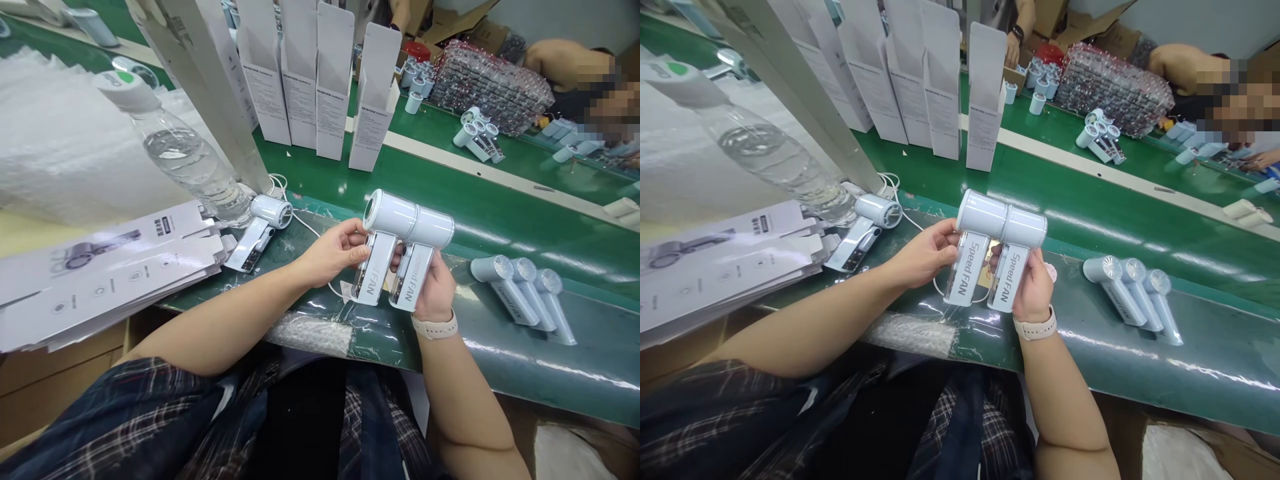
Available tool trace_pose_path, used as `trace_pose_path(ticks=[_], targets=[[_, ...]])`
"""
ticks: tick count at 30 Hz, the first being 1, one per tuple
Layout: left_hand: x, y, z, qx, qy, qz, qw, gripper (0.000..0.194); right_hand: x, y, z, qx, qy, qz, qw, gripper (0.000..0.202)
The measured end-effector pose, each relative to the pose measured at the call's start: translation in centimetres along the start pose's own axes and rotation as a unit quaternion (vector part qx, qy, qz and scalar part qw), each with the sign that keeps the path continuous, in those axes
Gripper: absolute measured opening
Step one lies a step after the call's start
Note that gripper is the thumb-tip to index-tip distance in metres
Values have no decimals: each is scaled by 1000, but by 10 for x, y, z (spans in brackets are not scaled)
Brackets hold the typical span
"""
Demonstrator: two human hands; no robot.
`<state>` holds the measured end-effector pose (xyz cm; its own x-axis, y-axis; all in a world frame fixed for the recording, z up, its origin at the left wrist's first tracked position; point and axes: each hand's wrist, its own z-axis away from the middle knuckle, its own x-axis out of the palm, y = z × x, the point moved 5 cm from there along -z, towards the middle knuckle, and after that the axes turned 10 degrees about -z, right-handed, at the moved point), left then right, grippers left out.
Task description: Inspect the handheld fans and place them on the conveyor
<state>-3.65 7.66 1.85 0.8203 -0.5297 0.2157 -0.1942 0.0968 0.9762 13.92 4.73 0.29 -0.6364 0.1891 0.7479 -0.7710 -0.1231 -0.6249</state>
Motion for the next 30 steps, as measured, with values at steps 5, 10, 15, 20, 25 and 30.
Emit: trace_pose_path(ticks=[5, 10, 15, 20, 25, 30], targets=[[0, -1, 0, -19, 17, -4, 1000, 62, 0, 0, -1, -8, 7, 26, 1000, 30], [10, -10, 0, -46, 48, -58, 996, 85, 13, -9, 6, -119, -20, 40, 992, 21], [25, -20, -2, -54, 46, -120, 990, 96, 16, -10, 7, -163, -12, 39, 986, 16], [25, -15, 0, -49, 63, -193, 978, 88, 15, -10, 6, -179, -8, 41, 983, 20], [22, -18, -1, -70, 37, -146, 986, 71, 11, -10, 5, -142, 4, 15, 990, 20], [21, -27, -5, -93, 36, 69, 993, 55, 9, -11, 4, -129, -8, 23, 991, 23]])
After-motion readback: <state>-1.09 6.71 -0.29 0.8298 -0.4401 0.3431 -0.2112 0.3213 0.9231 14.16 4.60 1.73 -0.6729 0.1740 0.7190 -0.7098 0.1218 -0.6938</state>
